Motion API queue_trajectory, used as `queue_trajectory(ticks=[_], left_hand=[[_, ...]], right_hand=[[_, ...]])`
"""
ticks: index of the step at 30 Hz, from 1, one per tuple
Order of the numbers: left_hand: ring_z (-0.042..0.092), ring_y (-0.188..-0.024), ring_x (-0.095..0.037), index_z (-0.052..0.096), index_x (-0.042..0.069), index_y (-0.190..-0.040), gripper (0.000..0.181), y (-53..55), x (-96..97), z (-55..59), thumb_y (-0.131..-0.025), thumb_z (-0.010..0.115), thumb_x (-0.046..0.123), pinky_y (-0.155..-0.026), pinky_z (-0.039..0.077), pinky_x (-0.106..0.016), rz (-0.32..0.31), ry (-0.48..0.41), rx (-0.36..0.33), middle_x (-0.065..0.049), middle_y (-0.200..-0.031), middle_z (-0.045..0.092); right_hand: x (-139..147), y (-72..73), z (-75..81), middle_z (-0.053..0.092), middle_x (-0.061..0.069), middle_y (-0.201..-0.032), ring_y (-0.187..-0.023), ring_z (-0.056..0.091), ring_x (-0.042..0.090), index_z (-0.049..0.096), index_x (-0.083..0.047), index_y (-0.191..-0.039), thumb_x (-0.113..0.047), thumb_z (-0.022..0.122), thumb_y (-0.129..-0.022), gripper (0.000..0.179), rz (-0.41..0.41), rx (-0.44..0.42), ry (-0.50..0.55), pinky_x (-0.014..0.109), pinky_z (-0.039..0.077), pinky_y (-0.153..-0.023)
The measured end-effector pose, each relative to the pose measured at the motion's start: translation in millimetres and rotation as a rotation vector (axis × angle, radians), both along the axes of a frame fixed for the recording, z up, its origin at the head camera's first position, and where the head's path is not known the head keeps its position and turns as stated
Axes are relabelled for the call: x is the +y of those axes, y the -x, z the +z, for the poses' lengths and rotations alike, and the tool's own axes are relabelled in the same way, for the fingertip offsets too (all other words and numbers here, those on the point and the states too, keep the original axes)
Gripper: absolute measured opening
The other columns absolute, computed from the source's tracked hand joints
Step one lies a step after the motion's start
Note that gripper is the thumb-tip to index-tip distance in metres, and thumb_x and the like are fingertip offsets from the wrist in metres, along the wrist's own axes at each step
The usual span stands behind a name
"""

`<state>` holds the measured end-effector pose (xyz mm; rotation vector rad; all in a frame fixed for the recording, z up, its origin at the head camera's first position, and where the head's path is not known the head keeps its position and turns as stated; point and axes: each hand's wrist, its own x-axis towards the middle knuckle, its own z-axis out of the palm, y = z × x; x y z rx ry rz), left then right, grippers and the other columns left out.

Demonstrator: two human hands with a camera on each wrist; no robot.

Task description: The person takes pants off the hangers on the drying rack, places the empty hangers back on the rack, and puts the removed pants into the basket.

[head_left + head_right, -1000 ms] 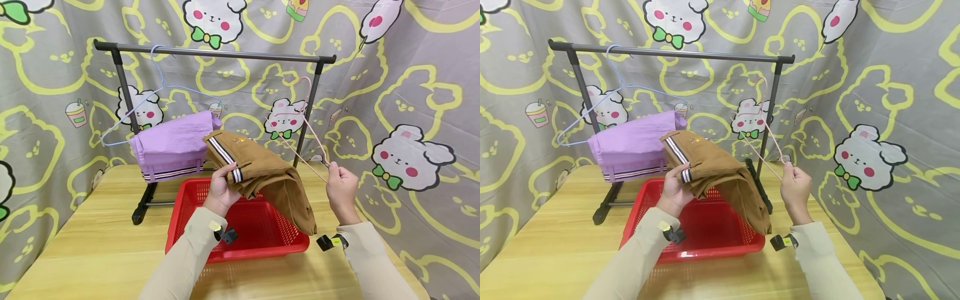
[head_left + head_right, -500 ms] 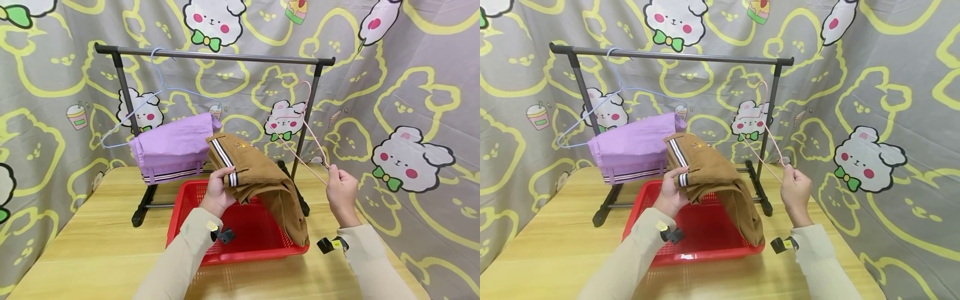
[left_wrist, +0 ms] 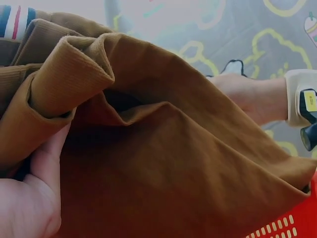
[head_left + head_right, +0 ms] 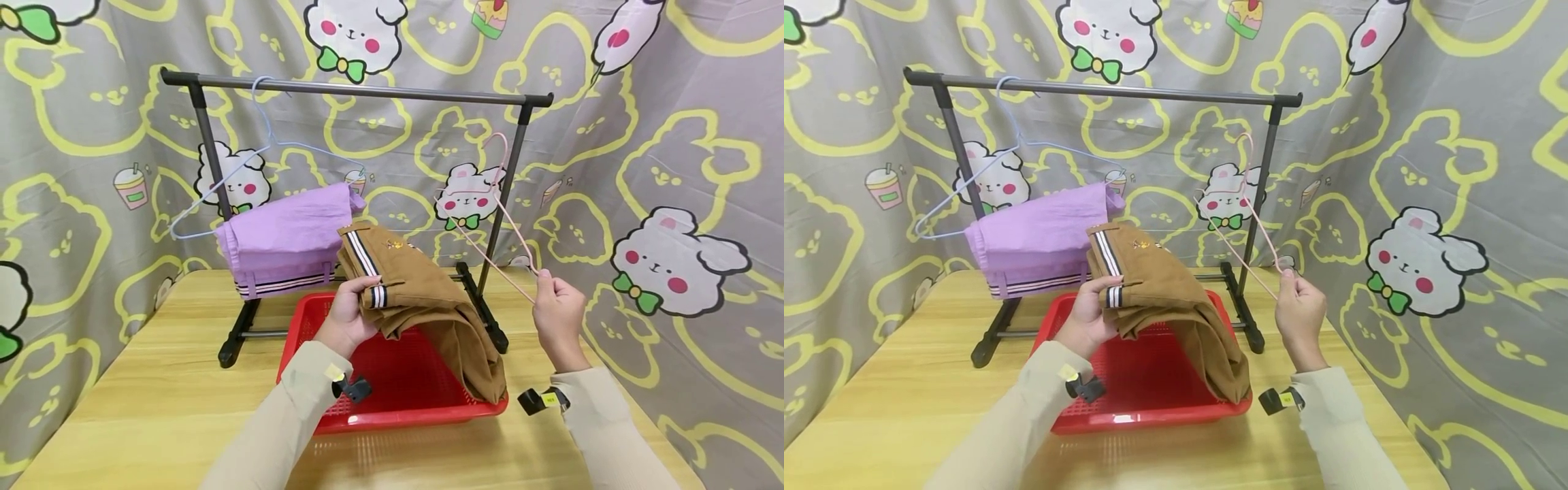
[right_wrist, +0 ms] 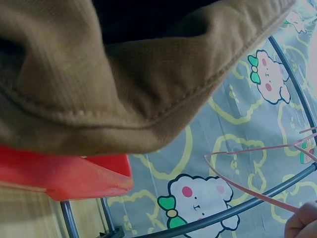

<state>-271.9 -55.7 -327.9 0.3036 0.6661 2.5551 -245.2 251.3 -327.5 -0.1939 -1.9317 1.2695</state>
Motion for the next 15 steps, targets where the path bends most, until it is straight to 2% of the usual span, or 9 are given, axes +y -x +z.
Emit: queue_trajectory(ticks=[11, 13, 15], left_hand=[[0.064, -0.078, -0.020, 0.051, 0.004, -0.095, 0.054, -5.7, -17.7, -2.5, -0.054, 0.087, 0.005, -0.073, 0.054, -0.031, -0.027, 0.009, -0.029, -0.008, -0.085, 0.062], [0.063, -0.076, -0.020, 0.050, 0.003, -0.094, 0.041, -7.3, -19.7, -3.2, -0.066, 0.080, 0.001, -0.072, 0.054, -0.031, -0.033, 0.019, -0.037, -0.008, -0.083, 0.062], [0.063, -0.073, -0.019, 0.049, 0.003, -0.093, 0.024, -9.0, -21.8, -3.9, -0.079, 0.068, 0.000, -0.071, 0.053, -0.030, -0.038, 0.025, -0.040, -0.008, -0.081, 0.061]], right_hand=[[1, 1.8, 1.1, 0.031, -0.005, -0.040, -0.035, 0.028, 0.009, 0.040, -0.002, -0.052, -0.038, 0.053, -0.098, 0.060, 0.005, 0.016, 0.000, 0.025, 0.018, -0.032], [0, 2.0, 1.3, 0.031, -0.005, -0.040, -0.035, 0.028, 0.009, 0.041, -0.002, -0.052, -0.039, 0.053, -0.098, 0.060, 0.002, 0.019, -0.001, 0.025, 0.018, -0.033], [0, 2.0, 1.6, 0.031, -0.005, -0.040, -0.035, 0.028, 0.009, 0.041, -0.002, -0.052, -0.037, 0.053, -0.098, 0.060, 0.005, 0.021, 0.002, 0.025, 0.018, -0.033]])
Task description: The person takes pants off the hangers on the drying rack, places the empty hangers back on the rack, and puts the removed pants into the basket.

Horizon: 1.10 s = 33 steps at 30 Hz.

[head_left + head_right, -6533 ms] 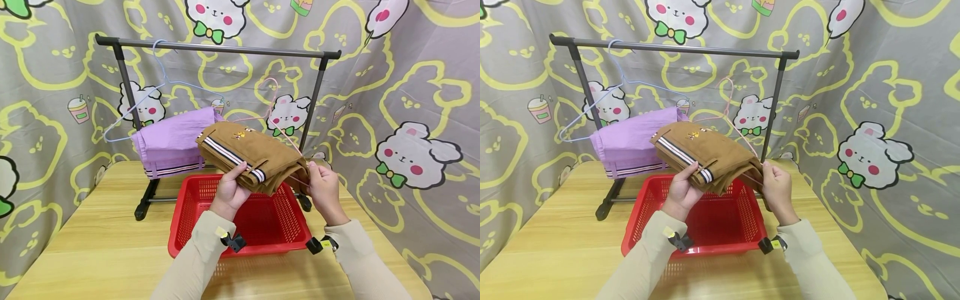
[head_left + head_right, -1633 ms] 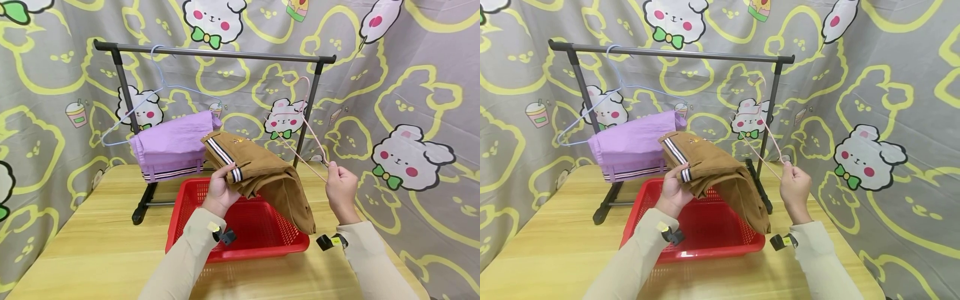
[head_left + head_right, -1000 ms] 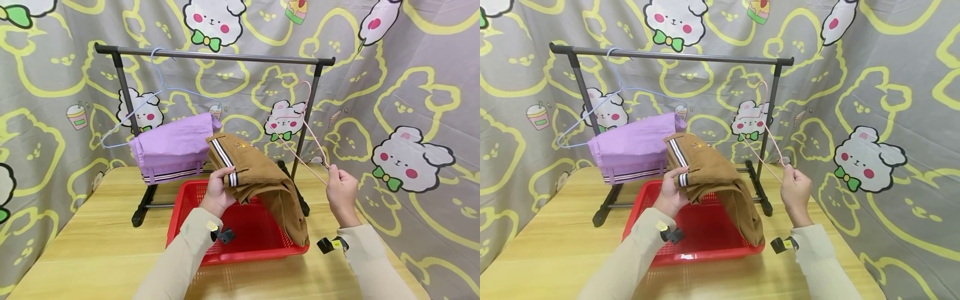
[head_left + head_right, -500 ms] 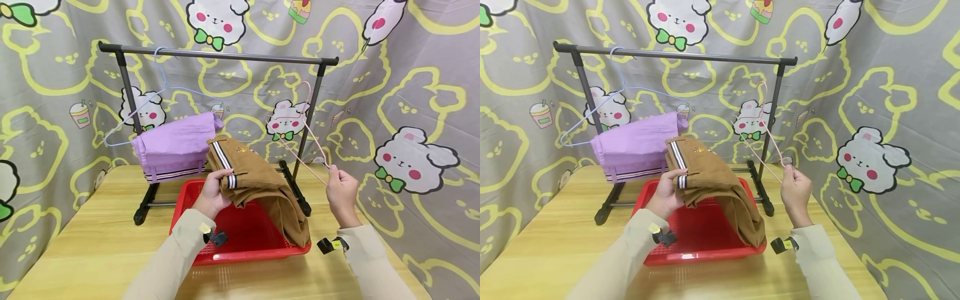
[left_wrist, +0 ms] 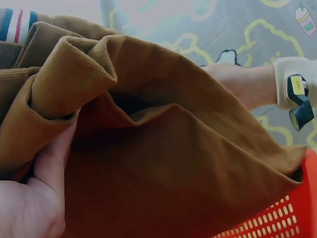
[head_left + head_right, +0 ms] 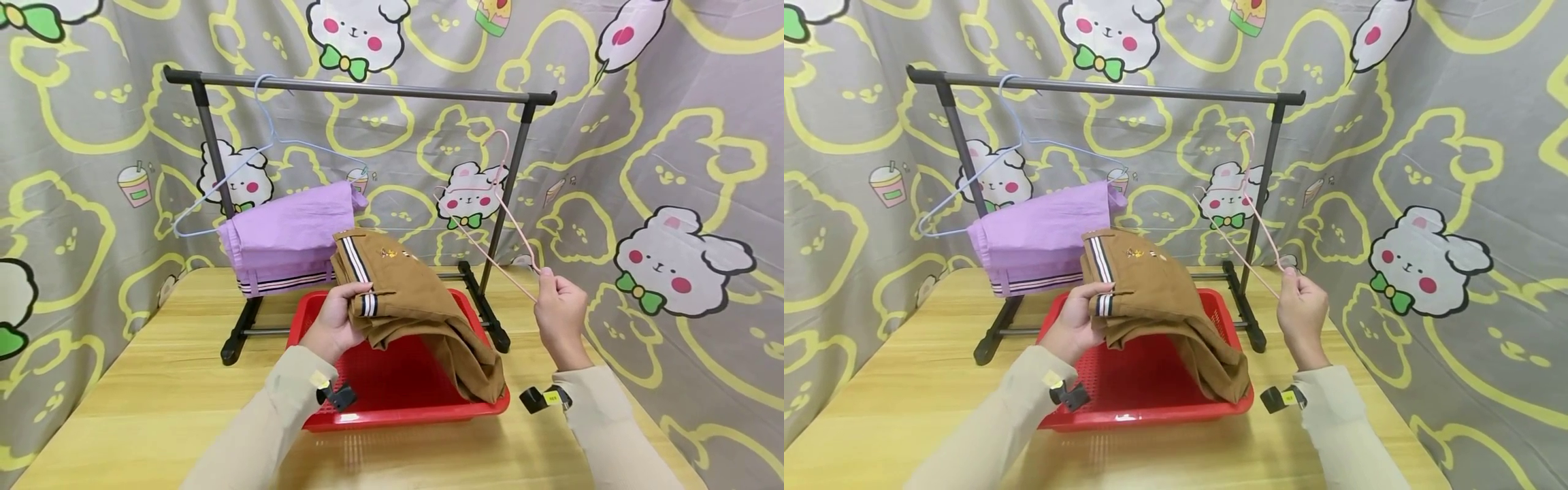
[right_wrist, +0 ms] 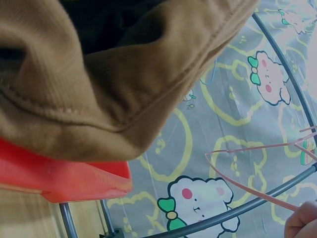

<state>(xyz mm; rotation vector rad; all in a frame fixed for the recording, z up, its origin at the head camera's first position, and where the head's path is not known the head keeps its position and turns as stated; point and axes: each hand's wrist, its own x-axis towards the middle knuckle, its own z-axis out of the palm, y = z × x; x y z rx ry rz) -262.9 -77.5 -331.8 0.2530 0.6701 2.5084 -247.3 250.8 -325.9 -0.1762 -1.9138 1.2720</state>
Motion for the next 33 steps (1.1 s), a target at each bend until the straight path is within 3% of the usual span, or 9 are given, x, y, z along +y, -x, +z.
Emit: queue_trajectory(ticks=[3, 8, 10, 13, 16, 20, 28, 33], left_hand=[[0.062, -0.074, -0.019, 0.046, 0.003, -0.095, 0.012, -2.4, -2.5, -1.2, -0.088, 0.056, 0.001, -0.072, 0.052, -0.030, -0.011, 0.014, 0.000, -0.008, -0.083, 0.060], [0.063, -0.080, -0.020, 0.045, 0.003, -0.098, 0.039, -4.5, -8.0, -4.3, -0.073, 0.074, 0.002, -0.077, 0.052, -0.031, -0.028, 0.066, -0.002, -0.009, -0.088, 0.061], [0.064, -0.082, -0.020, 0.046, 0.003, -0.101, 0.030, -5.1, -10.1, -5.7, -0.079, 0.068, 0.002, -0.078, 0.052, -0.031, -0.023, 0.113, 0.009, -0.008, -0.089, 0.063], [0.065, -0.083, -0.019, 0.047, 0.002, -0.103, 0.013, -6.7, -12.6, -8.8, -0.091, 0.046, 0.002, -0.079, 0.052, -0.031, -0.017, 0.213, 0.046, -0.007, -0.091, 0.064], [0.065, -0.087, -0.019, 0.045, 0.001, -0.107, 0.017, -8.1, -13.9, -14.5, -0.093, 0.035, 0.002, -0.082, 0.053, -0.032, -0.032, 0.315, 0.090, -0.007, -0.093, 0.064], [0.065, -0.091, -0.020, 0.042, 0.000, -0.112, 0.022, -10.5, -14.8, -21.2, -0.091, 0.038, 0.000, -0.084, 0.052, -0.035, -0.050, 0.403, 0.112, -0.007, -0.099, 0.064], [0.066, -0.090, -0.021, 0.041, 0.001, -0.115, 0.028, -12.0, -17.3, -21.7, -0.088, 0.044, -0.001, -0.082, 0.053, -0.038, -0.004, 0.486, 0.117, -0.006, -0.099, 0.064], [0.066, -0.088, -0.021, 0.039, 0.004, -0.119, 0.030, -10.0, -20.3, -20.9, -0.090, 0.046, 0.003, -0.080, 0.054, -0.039, 0.078, 0.536, 0.116, -0.007, -0.098, 0.064]], right_hand=[[0, 0.1, 0.6, 0.031, -0.005, -0.040, -0.035, 0.027, 0.009, 0.040, -0.002, -0.052, -0.036, 0.053, -0.098, 0.059, 0.008, -0.003, 0.007, 0.025, 0.018, -0.033], [-1, 0.3, 1.7, 0.031, -0.005, -0.040, -0.035, 0.027, 0.009, 0.040, -0.002, -0.052, -0.034, 0.053, -0.099, 0.059, 0.019, -0.001, 0.009, 0.025, 0.018, -0.032], [-1, 0.1, 2.0, 0.031, -0.005, -0.040, -0.035, 0.027, 0.009, 0.040, -0.002, -0.052, -0.034, 0.053, -0.099, 0.059, 0.023, 0.000, 0.008, 0.025, 0.018, -0.032], [-2, -0.7, 2.4, 0.031, -0.004, -0.040, -0.034, 0.027, 0.009, 0.039, -0.001, -0.052, -0.035, 0.052, -0.099, 0.059, 0.031, -0.005, 0.011, 0.025, 0.018, -0.032], [-2, -2.0, 2.3, 0.030, -0.003, -0.040, -0.034, 0.027, 0.009, 0.038, -0.001, -0.052, -0.035, 0.052, -0.099, 0.059, 0.039, -0.015, 0.023, 0.025, 0.017, -0.032], [-3, -3.3, 2.0, 0.030, -0.003, -0.040, -0.033, 0.027, 0.009, 0.038, -0.001, -0.053, -0.037, 0.052, -0.099, 0.060, 0.044, -0.024, 0.028, 0.026, 0.017, -0.032], [-1, -3.6, 0.5, 0.030, -0.003, -0.040, -0.033, 0.027, 0.009, 0.038, -0.002, -0.053, -0.037, 0.052, -0.099, 0.060, 0.037, -0.023, 0.026, 0.025, 0.018, -0.032], [-2, -3.7, 0.6, 0.031, -0.003, -0.040, -0.033, 0.027, 0.009, 0.039, -0.002, -0.053, -0.038, 0.052, -0.099, 0.060, 0.036, -0.027, 0.016, 0.025, 0.018, -0.032]])
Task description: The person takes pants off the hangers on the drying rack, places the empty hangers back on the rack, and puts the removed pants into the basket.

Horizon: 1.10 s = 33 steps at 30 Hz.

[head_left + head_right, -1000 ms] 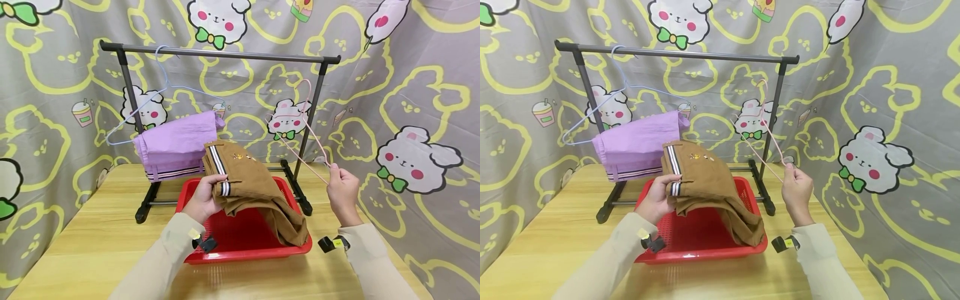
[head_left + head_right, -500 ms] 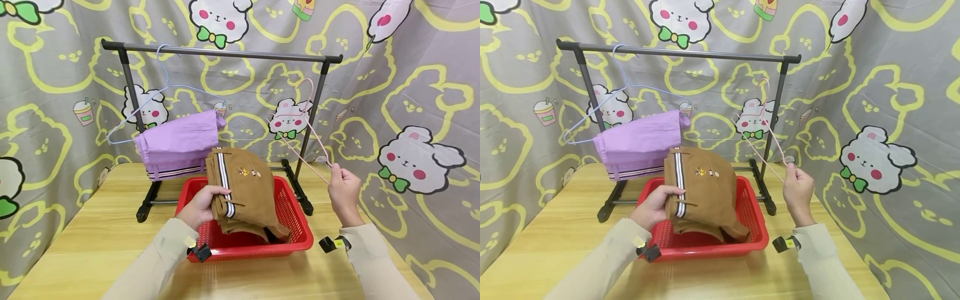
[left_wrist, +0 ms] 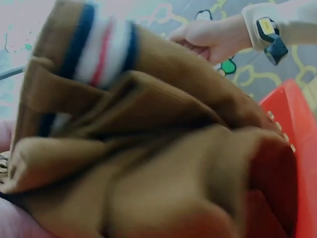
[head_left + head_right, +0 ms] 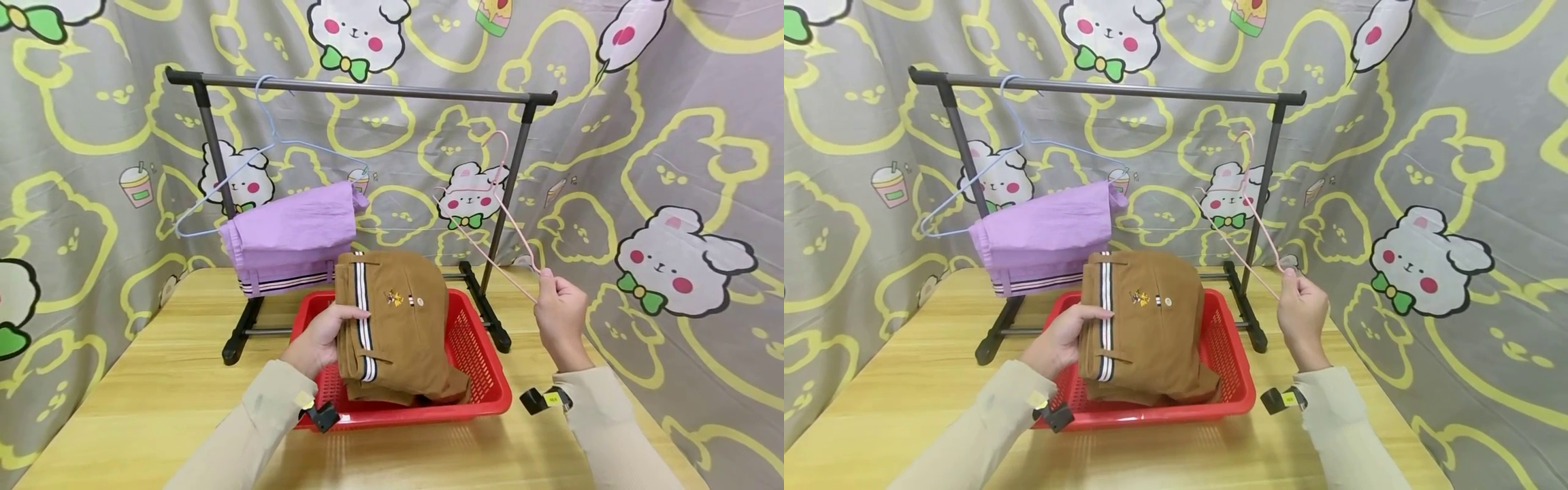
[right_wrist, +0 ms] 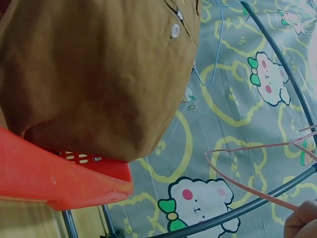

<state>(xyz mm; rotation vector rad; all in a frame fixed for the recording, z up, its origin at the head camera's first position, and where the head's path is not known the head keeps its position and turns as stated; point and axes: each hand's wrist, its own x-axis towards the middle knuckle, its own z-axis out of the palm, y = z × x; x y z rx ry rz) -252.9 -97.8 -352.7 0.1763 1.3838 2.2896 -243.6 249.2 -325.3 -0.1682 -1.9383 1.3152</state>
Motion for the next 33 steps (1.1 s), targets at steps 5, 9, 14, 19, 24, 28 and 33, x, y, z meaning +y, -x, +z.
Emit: queue_trajectory(ticks=[5, 9, 14, 19, 24, 28, 33], left_hand=[[0.066, -0.087, -0.020, 0.035, 0.012, -0.127, 0.034, 2.5, -2.9, 3.8, -0.095, 0.048, 0.008, -0.079, 0.054, -0.039, 0.087, 0.006, 0.032, -0.005, -0.101, 0.063], [0.066, -0.087, -0.019, 0.036, 0.016, -0.129, 0.035, 3.4, -5.7, 6.5, -0.098, 0.051, 0.012, -0.078, 0.054, -0.039, 0.123, 0.024, 0.063, -0.004, -0.101, 0.063], [0.067, -0.085, -0.021, 0.037, 0.013, -0.130, 0.040, 5.6, -9.8, 7.9, -0.097, 0.059, 0.013, -0.076, 0.055, -0.041, 0.172, 0.099, 0.103, -0.006, -0.098, 0.065], [0.068, -0.084, -0.023, 0.035, 0.012, -0.132, 0.051, 8.9, -15.0, 6.4, -0.092, 0.067, 0.010, -0.077, 0.056, -0.043, 0.221, 0.206, 0.112, -0.008, -0.100, 0.065], [0.068, -0.084, -0.025, 0.037, 0.009, -0.130, 0.053, 13.6, -21.9, 0.5, -0.089, 0.069, 0.005, -0.076, 0.055, -0.044, 0.248, 0.261, 0.108, -0.010, -0.101, 0.065], [0.067, -0.082, -0.025, 0.032, 0.009, -0.131, 0.057, 16.2, -27.6, -4.3, -0.088, 0.069, 0.005, -0.075, 0.056, -0.043, 0.268, 0.293, 0.097, -0.012, -0.103, 0.063], [0.067, -0.081, -0.025, 0.027, 0.008, -0.132, 0.061, 18.2, -33.1, -9.6, -0.089, 0.069, 0.004, -0.073, 0.056, -0.044, 0.295, 0.332, 0.080, -0.016, -0.107, 0.059]], right_hand=[[-1, 0.5, 0.5, 0.031, -0.004, -0.040, -0.033, 0.027, 0.009, 0.039, -0.002, -0.053, -0.037, 0.052, -0.099, 0.059, -0.003, -0.007, 0.009, 0.025, 0.018, -0.032], [0, 0.8, -0.3, 0.032, -0.004, -0.040, -0.034, 0.028, 0.009, 0.039, -0.003, -0.052, -0.038, 0.051, -0.099, 0.060, 0.000, -0.015, 0.006, 0.026, 0.018, -0.032], [0, 0.7, -0.1, 0.031, -0.004, -0.040, -0.034, 0.028, 0.009, 0.039, -0.002, -0.053, -0.038, 0.051, -0.099, 0.060, -0.003, -0.014, -0.007, 0.026, 0.018, -0.032], [-1, 0.9, 0.0, 0.030, -0.004, -0.040, -0.034, 0.027, 0.009, 0.038, -0.002, -0.053, -0.036, 0.052, -0.099, 0.059, 0.004, -0.015, -0.006, 0.026, 0.018, -0.032], [-2, 1.4, 0.0, 0.030, -0.004, -0.039, -0.033, 0.027, 0.008, 0.039, -0.004, -0.053, -0.039, 0.052, -0.099, 0.059, -0.001, -0.029, -0.016, 0.026, 0.018, -0.032], [-3, 2.6, 0.0, 0.030, -0.004, -0.040, -0.032, 0.027, 0.008, 0.039, -0.003, -0.053, -0.041, 0.052, -0.098, 0.061, -0.002, -0.023, -0.026, 0.026, 0.018, -0.032], [-5, 4.6, -0.8, 0.030, -0.004, -0.040, -0.034, 0.028, 0.010, 0.038, -0.002, -0.052, -0.041, 0.051, -0.098, 0.062, -0.002, -0.004, -0.030, 0.026, 0.018, -0.033]])
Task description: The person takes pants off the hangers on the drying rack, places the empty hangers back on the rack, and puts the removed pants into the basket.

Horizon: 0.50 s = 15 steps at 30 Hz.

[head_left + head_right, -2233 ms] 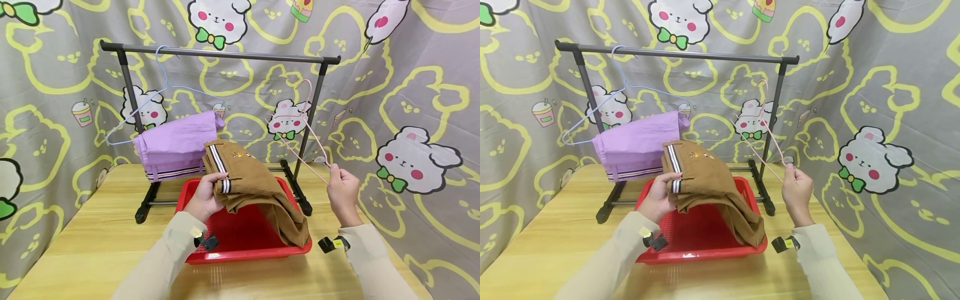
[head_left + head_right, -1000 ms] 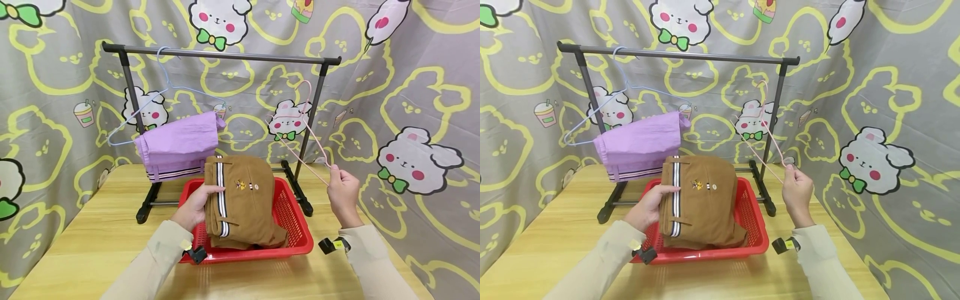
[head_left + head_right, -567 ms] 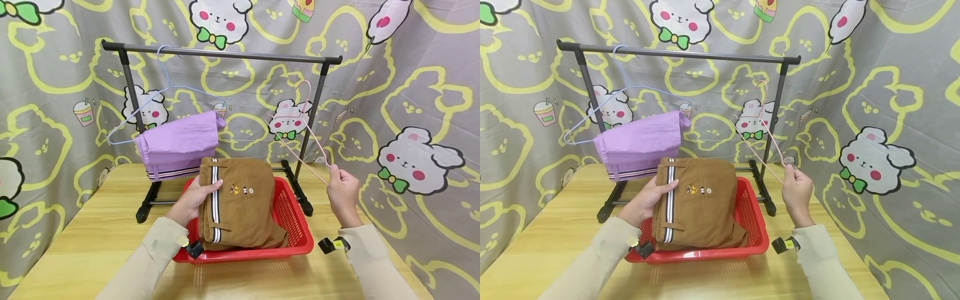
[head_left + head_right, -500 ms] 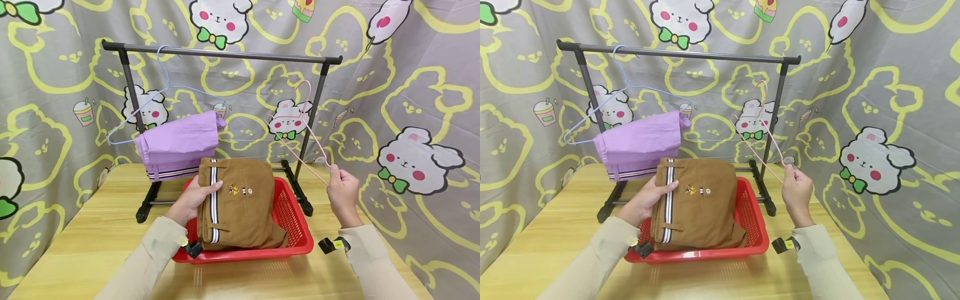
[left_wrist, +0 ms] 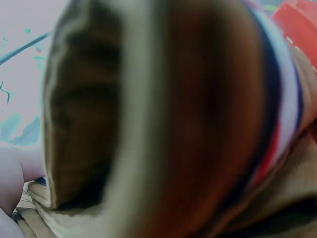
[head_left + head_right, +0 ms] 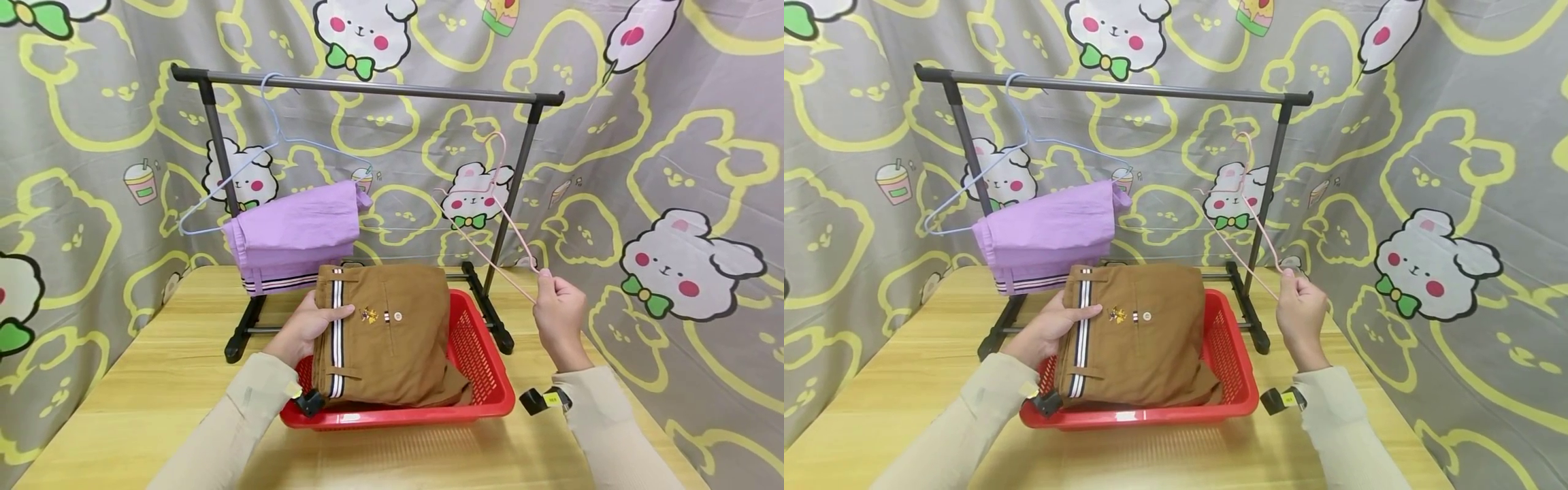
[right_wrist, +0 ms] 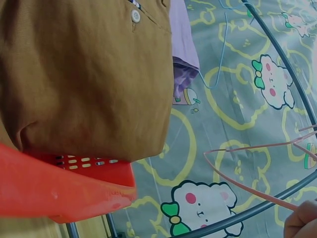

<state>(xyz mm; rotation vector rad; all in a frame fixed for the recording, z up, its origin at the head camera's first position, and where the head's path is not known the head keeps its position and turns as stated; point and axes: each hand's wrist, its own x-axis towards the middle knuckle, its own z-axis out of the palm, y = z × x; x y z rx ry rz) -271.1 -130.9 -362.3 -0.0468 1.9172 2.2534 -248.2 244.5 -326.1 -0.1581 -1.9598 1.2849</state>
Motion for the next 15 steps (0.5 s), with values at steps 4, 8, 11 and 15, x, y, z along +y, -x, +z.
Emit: queue_trajectory(ticks=[4, 8, 11, 15], left_hand=[[0.066, -0.080, -0.025, 0.025, 0.007, -0.133, 0.064, 1.6, -4.0, -4.8, -0.088, 0.070, 0.004, -0.073, 0.056, -0.045, 0.025, 0.023, -0.002, -0.018, -0.110, 0.057], [0.064, -0.082, -0.025, 0.025, 0.006, -0.136, 0.067, 3.3, -8.3, -9.1, -0.087, 0.070, 0.003, -0.074, 0.055, -0.042, 0.064, 0.069, -0.002, -0.020, -0.116, 0.053], [0.062, -0.085, -0.026, 0.023, 0.004, -0.138, 0.070, 3.7, -11.3, -11.4, -0.087, 0.070, 0.003, -0.075, 0.055, -0.042, 0.081, 0.129, -0.002, -0.021, -0.120, 0.048], [0.058, -0.096, -0.031, 0.021, 0.000, -0.139, 0.072, 3.2, -14.2, -10.4, -0.088, 0.071, 0.008, -0.082, 0.052, -0.045, 0.087, 0.223, -0.006, -0.023, -0.126, 0.043]], right_hand=[[0, 0.4, -1.1, 0.031, -0.003, -0.041, -0.036, 0.028, 0.012, 0.038, -0.002, -0.052, -0.040, 0.051, -0.099, 0.061, -0.001, -0.002, -0.005, 0.026, 0.018, -0.033], [-1, 0.6, -1.8, 0.031, -0.003, -0.041, -0.036, 0.029, 0.012, 0.039, -0.002, -0.053, -0.039, 0.051, -0.099, 0.061, 0.006, -0.004, -0.010, 0.026, 0.018, -0.033], [-2, 0.7, -2.3, 0.031, -0.003, -0.041, -0.036, 0.029, 0.012, 0.039, -0.002, -0.052, -0.037, 0.051, -0.099, 0.060, 0.016, -0.005, -0.007, 0.026, 0.018, -0.032], [-3, 1.0, -2.8, 0.031, -0.003, -0.041, -0.036, 0.029, 0.012, 0.039, -0.002, -0.052, -0.037, 0.051, -0.099, 0.060, 0.013, -0.010, -0.007, 0.026, 0.019, -0.033]])
